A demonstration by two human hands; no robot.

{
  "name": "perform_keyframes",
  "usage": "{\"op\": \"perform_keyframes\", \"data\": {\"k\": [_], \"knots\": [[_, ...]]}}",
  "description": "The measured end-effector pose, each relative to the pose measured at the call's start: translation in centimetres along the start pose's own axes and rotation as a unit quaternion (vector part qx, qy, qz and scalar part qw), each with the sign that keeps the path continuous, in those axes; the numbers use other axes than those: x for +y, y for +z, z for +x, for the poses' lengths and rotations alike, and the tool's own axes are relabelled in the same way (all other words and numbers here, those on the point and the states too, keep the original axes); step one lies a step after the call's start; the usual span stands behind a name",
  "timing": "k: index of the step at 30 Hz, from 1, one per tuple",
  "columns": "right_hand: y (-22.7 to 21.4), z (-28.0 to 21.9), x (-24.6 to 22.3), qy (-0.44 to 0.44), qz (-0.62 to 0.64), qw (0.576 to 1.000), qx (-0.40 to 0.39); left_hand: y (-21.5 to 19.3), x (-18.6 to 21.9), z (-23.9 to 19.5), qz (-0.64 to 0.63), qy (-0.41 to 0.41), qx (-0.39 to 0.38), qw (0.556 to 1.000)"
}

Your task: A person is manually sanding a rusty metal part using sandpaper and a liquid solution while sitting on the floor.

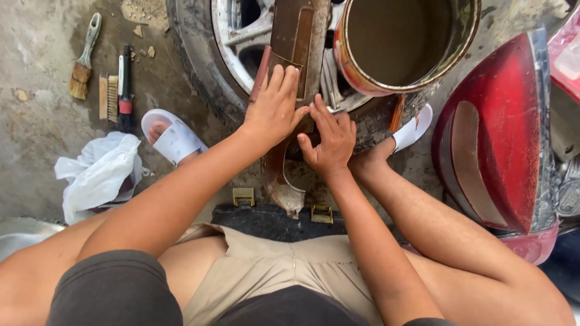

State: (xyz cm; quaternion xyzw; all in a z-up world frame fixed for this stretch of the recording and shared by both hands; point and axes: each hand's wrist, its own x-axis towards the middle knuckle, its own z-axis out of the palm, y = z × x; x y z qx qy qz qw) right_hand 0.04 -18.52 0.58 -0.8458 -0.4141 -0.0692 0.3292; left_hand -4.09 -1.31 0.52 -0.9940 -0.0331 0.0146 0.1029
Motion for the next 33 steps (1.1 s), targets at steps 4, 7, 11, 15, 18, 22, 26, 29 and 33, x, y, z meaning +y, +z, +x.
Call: {"op": "perform_keyframes", "data": {"k": [4, 7, 11, 15, 18, 22, 26, 29, 33], "knots": [[-0.2, -0.4, -0.3, 0.002, 0.0, 1.0, -0.014, 0.8, -1.2, 3.2, -0.171, -0.066, 0.047, 0.982], [-0.2, 0.1, -0.2, 0.0, -0.002, 1.0, -0.01, 1.0, -1.5, 6.3, -0.176, -0.118, 0.04, 0.976], [-0.3, 0.1, -0.3, 0.008, -0.011, 1.0, -0.018, 0.6, -0.5, 5.4, -0.253, -0.146, 0.02, 0.956], [-1.1, 0.4, -0.9, -0.004, -0.009, 1.0, -0.014, -0.8, 1.5, 1.5, -0.24, -0.111, -0.024, 0.964], [-0.5, -0.2, -0.1, -0.022, 0.031, 0.999, 0.004, -1.3, 2.8, -0.6, -0.248, -0.109, -0.042, 0.962], [0.6, -0.1, 1.0, -0.039, 0.026, 0.998, 0.047, -0.5, 2.5, 0.0, -0.272, -0.119, -0.05, 0.954], [0.3, -0.1, 0.5, -0.035, 0.046, 0.996, 0.064, 1.4, 0.6, 5.5, -0.279, -0.151, -0.017, 0.948], [0.9, -0.6, 0.9, -0.042, 0.031, 0.996, 0.066, 2.3, -1.0, 8.0, -0.266, -0.144, -0.042, 0.952], [1.1, -0.5, 1.4, -0.049, 0.018, 0.996, 0.071, 2.0, -0.4, 6.3, -0.276, -0.125, -0.012, 0.953]]}}
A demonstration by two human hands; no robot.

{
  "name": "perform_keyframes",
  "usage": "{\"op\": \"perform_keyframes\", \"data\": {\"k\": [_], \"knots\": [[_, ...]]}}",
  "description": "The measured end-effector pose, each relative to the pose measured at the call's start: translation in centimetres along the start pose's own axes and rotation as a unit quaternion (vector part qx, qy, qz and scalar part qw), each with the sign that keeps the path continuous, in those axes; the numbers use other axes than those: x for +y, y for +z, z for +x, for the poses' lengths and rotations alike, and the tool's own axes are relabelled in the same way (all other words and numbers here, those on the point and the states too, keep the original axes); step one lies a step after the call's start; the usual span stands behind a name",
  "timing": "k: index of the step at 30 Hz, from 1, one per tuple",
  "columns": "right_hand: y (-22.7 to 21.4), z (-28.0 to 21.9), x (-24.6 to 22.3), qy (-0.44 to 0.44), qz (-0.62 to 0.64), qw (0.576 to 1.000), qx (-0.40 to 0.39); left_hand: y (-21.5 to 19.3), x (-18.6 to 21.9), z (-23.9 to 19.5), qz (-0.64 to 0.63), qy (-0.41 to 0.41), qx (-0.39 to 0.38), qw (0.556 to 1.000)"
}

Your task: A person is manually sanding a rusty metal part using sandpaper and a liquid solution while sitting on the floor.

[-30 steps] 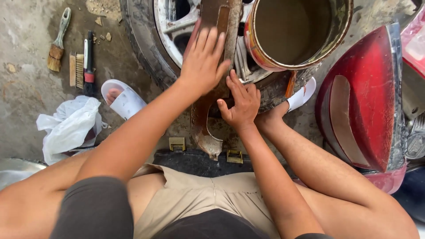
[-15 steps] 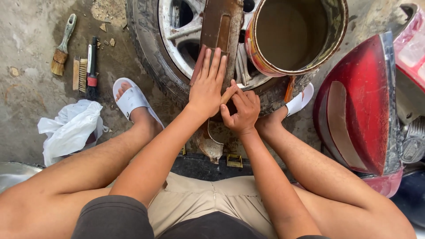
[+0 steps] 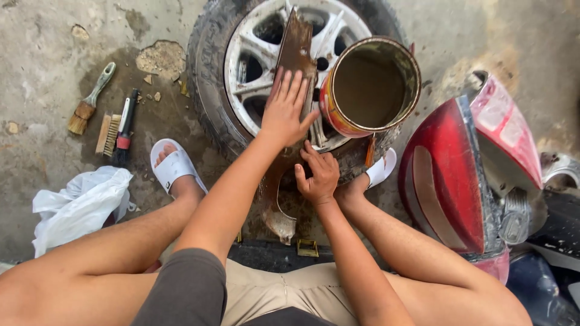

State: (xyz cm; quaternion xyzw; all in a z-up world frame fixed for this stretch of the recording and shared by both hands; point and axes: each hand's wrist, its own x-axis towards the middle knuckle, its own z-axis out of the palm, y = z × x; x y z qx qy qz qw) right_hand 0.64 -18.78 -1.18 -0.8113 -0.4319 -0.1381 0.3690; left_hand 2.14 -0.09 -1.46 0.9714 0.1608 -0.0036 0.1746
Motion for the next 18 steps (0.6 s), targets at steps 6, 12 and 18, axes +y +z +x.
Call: {"op": "perform_keyframes", "data": {"k": [6, 12, 18], "knots": [[-1.5, 0.5, 0.2, 0.037, 0.056, 0.998, -0.019, 0.7, 1.8, -6.5, -0.022, 0.01, 0.018, 1.0], [-8.5, 11.3, 1.8, 0.068, 0.086, 0.983, 0.149, -1.2, 4.3, -10.1, -0.052, -0.043, -0.071, 0.995], [-5.1, 20.7, 15.6, 0.251, -0.14, 0.936, -0.203, -3.3, 7.1, -14.2, 0.01, -0.052, -0.171, 0.984]]}}
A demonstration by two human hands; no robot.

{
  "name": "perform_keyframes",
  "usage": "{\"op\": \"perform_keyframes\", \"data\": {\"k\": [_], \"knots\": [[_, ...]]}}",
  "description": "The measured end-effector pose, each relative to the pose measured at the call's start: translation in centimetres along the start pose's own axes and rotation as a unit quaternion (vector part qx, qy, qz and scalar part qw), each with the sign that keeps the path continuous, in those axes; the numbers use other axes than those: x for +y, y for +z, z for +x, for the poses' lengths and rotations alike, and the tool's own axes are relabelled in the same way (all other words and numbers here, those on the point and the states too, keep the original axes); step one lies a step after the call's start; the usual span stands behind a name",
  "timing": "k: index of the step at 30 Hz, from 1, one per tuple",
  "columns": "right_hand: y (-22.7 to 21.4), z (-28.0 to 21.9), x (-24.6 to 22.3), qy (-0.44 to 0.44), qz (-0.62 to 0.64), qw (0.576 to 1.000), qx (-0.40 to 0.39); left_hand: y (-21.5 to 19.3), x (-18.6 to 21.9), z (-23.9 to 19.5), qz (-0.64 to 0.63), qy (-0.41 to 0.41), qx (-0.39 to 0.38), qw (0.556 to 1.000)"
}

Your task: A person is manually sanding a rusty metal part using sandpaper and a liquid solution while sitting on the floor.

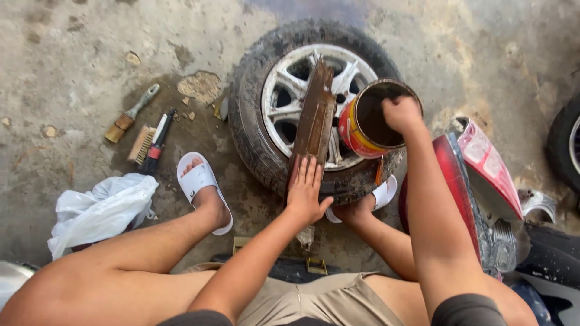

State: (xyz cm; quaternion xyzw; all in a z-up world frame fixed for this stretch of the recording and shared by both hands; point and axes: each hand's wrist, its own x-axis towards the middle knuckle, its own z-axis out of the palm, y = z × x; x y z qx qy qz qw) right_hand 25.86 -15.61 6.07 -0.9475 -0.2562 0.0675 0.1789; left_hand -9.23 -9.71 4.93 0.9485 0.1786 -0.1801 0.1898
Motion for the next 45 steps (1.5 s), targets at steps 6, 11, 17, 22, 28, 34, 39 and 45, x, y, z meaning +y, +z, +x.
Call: {"op": "perform_keyframes", "data": {"k": [6, 11, 17, 22, 28, 34, 39, 45], "knots": [[-3.8, -2.4, -8.0, 0.301, 0.39, 0.828, -0.269, 0.7, -0.7, -1.0, -0.059, 0.012, -0.027, 0.998], [-7.6, -8.0, -14.5, 0.124, 0.339, 0.853, -0.378, 1.5, -2.0, 3.0, -0.109, 0.037, 0.06, 0.992], [0.6, -12.4, -10.3, 0.093, 0.271, 0.891, -0.351, 0.2, -2.6, 8.4, -0.136, 0.001, 0.075, 0.988], [10.1, -11.3, -4.6, 0.025, 0.089, 0.965, -0.246, 0.5, -2.4, 6.6, -0.071, 0.009, 0.064, 0.995], [13.2, -14.0, -6.0, -0.053, -0.005, 0.999, -0.005, 1.8, -2.3, 4.4, -0.08, 0.014, 0.094, 0.992], [12.2, -16.2, -7.0, -0.102, 0.128, 0.969, 0.186, 3.2, -2.9, 9.6, -0.086, -0.009, 0.142, 0.986], [11.2, -16.6, -7.6, -0.096, 0.212, 0.958, 0.171, 0.9, -3.4, 13.5, -0.102, -0.004, 0.171, 0.98], [11.0, -15.8, -7.7, -0.122, 0.207, 0.954, 0.177, -1.4, -4.7, 21.5, -0.078, -0.003, 0.183, 0.98]]}}
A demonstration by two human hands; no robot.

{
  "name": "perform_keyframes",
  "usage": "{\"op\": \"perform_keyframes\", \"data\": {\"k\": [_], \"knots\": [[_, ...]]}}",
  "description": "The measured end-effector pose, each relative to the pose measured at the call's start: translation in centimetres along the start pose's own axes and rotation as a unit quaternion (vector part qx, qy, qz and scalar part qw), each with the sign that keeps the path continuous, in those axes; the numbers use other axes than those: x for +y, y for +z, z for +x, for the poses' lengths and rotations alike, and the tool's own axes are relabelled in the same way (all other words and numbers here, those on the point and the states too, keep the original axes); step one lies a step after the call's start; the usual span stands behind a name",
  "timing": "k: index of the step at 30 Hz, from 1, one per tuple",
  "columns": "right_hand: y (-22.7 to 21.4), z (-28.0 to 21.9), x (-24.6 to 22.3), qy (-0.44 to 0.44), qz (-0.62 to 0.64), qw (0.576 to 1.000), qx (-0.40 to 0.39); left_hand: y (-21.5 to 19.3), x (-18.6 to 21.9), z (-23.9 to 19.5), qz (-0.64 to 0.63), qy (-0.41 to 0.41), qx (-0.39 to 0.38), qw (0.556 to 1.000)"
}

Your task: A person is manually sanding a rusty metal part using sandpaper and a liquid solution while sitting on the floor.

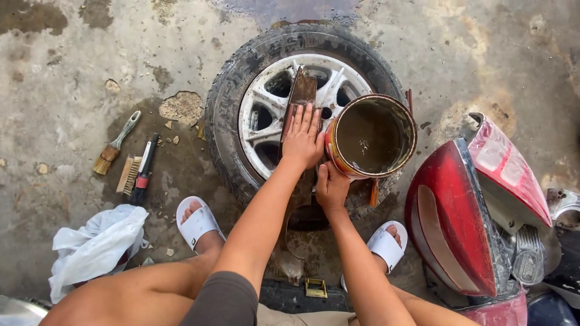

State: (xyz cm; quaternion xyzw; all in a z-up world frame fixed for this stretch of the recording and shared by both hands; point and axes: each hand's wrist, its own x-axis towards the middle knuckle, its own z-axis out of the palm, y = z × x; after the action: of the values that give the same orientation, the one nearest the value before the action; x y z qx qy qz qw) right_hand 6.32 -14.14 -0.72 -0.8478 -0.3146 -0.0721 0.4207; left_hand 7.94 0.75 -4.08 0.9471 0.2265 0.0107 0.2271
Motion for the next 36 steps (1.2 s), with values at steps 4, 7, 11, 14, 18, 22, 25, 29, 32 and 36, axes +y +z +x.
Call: {"op": "perform_keyframes", "data": {"k": [4, 7, 11, 14, 18, 22, 25, 29, 32, 36], "knots": [[0.4, -0.6, 0.7, -0.018, -0.012, 1.0, 0.004, 1.0, -0.5, 1.5, 0.013, -0.005, 0.017, 1.0], [0.3, -0.7, 0.8, -0.029, -0.021, 0.999, 0.007, 0.8, 0.0, -1.7, 0.013, 0.021, 0.087, 0.996], [0.3, -0.4, 0.5, -0.023, -0.005, 1.0, 0.022, -0.9, 0.7, -8.3, -0.01, 0.042, 0.075, 0.996], [0.7, -0.8, 1.3, -0.03, 0.006, 0.999, 0.019, -1.2, 0.5, -10.9, -0.016, 0.035, 0.021, 0.999], [0.5, -1.1, 1.1, -0.035, -0.04, 0.998, 0.019, -0.2, -0.3, -8.0, -0.015, 0.057, 0.031, 0.998], [0.7, 0.0, 1.2, -0.035, 0.005, 0.998, 0.049, 0.3, -1.3, -5.2, 0.01, 0.06, 0.038, 0.997], [1.0, -1.0, 1.9, -0.033, -0.007, 0.999, 0.04, -0.6, -0.5, -8.8, 0.005, 0.056, 0.021, 0.998], [1.3, -0.8, 1.6, -0.029, 0.009, 0.998, 0.047, -1.4, 0.7, -14.1, -0.009, 0.045, -0.011, 0.999], [1.1, -0.7, 1.2, -0.036, 0.014, 0.998, 0.041, -1.3, 1.4, -16.6, -0.02, 0.034, -0.028, 0.999], [-0.1, -0.4, 0.2, -0.014, 0.019, 1.0, 0.01, -2.5, 2.2, -19.4, -0.015, 0.021, -0.064, 0.998]]}}
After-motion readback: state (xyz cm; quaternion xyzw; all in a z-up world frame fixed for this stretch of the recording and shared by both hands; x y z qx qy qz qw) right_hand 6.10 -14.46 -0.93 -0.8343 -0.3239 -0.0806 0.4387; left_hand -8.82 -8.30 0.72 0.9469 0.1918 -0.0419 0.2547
